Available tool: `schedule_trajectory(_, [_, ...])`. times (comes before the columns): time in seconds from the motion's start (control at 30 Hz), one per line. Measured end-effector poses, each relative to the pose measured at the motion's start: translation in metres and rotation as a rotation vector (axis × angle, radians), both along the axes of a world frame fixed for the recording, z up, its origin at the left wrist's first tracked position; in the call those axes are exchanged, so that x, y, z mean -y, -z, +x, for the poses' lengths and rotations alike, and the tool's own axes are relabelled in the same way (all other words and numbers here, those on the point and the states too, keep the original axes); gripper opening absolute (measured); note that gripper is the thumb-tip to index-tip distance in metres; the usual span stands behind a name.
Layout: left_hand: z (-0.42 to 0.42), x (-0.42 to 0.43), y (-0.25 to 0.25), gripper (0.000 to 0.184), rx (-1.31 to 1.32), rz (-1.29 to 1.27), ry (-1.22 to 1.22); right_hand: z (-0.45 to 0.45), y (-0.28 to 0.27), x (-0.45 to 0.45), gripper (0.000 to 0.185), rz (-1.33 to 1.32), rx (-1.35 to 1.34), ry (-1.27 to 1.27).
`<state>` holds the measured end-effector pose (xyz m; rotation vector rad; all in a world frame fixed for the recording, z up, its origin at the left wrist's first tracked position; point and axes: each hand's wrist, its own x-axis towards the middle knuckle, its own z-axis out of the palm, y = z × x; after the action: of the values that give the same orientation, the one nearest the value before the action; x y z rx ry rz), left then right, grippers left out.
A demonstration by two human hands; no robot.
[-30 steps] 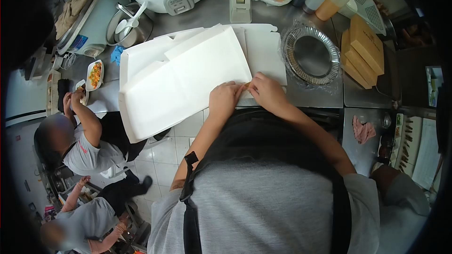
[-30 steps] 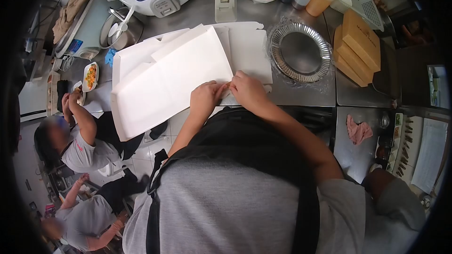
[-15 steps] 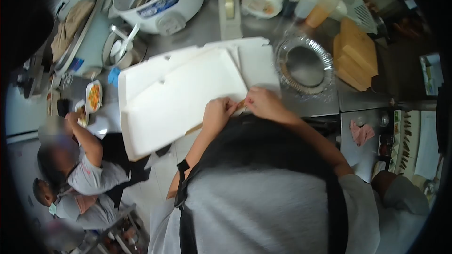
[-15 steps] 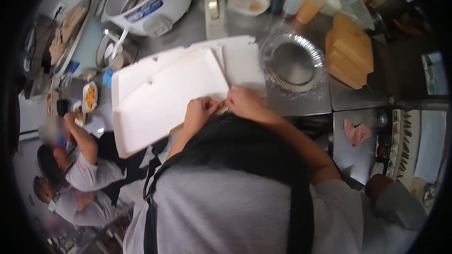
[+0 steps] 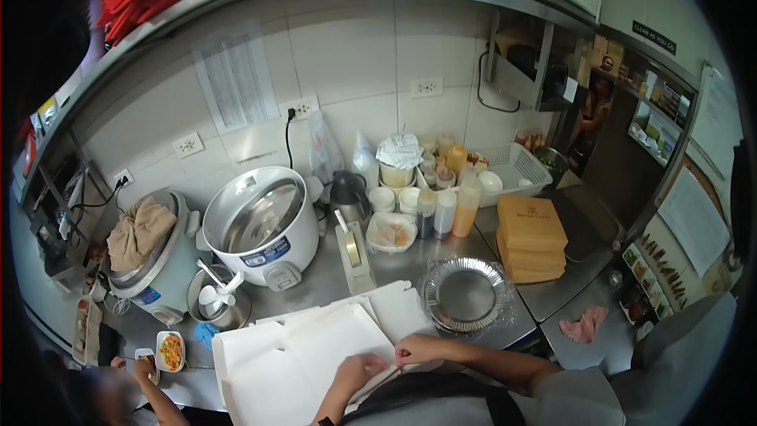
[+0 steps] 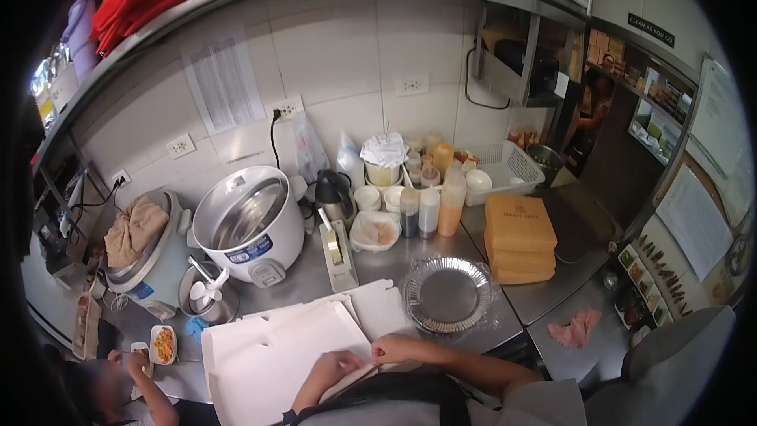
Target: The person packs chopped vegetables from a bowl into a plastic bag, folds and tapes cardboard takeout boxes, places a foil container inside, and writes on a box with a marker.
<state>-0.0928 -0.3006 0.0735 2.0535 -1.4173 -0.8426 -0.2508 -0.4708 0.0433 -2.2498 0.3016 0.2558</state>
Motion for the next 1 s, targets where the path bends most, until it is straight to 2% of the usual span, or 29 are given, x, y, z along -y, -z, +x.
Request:
schedule_trajectory(0.03, [0.009,0.005,0.0,0.036,0.058,-0.204,-0.067,0.005,-0.01,0.002,0.033,-0.04,0.005,0.008])
schedule_trajectory(0.1, [0.035,0.022,-0.005,0.053,0.397,-0.465,-0.154,0.022,-0.021,0.008,0.046,-0.11,0.091,0.047])
schedule_trajectory(0.17, [0.063,0.042,0.007,0.055,0.626,-0.519,-0.234,0.047,-0.016,0.014,0.06,-0.161,0.252,0.11])
schedule_trajectory(0.27, [0.093,0.057,0.049,0.051,0.435,-0.318,-0.195,0.085,0.016,0.03,0.071,-0.031,0.263,0.199])
schedule_trajectory(0.37, [0.088,0.06,0.035,0.045,0.408,-0.26,-0.167,0.107,0.027,0.031,0.078,0.016,0.184,0.293])
schedule_trajectory(0.47, [0.087,0.06,0.034,0.035,0.367,-0.294,-0.164,0.114,0.044,0.028,0.081,-0.198,0.323,0.33])
schedule_trajectory(0.57, [0.091,0.065,0.041,0.025,0.294,-0.307,-0.152,0.115,0.048,0.029,0.082,-0.152,0.257,0.453])
schedule_trajectory(0.67, [0.094,0.075,0.037,0.019,0.299,-0.314,-0.132,0.113,0.04,0.027,0.08,-0.119,0.345,0.441])
schedule_trajectory(0.73, [0.098,0.081,0.045,0.016,0.293,-0.353,-0.111,0.117,0.048,0.031,0.072,-0.13,0.462,0.422])
schedule_trajectory(0.8, [0.097,0.088,0.051,0.015,0.28,-0.342,-0.091,0.117,0.034,0.033,0.066,0.011,0.215,0.438])
schedule_trajectory(0.87, [0.097,0.089,0.048,0.016,0.283,-0.289,-0.104,0.121,0.051,0.032,0.06,-0.03,0.298,0.478])
schedule_trajectory(0.97, [0.099,0.093,0.046,0.017,0.214,-0.315,-0.104,0.122,0.04,0.034,0.057,0.043,0.313,0.51])
schedule_trajectory(1.0, [0.09,0.095,0.031,0.017,0.201,-0.298,-0.109,0.124,0.037,0.035,0.054,0.071,0.378,0.503])
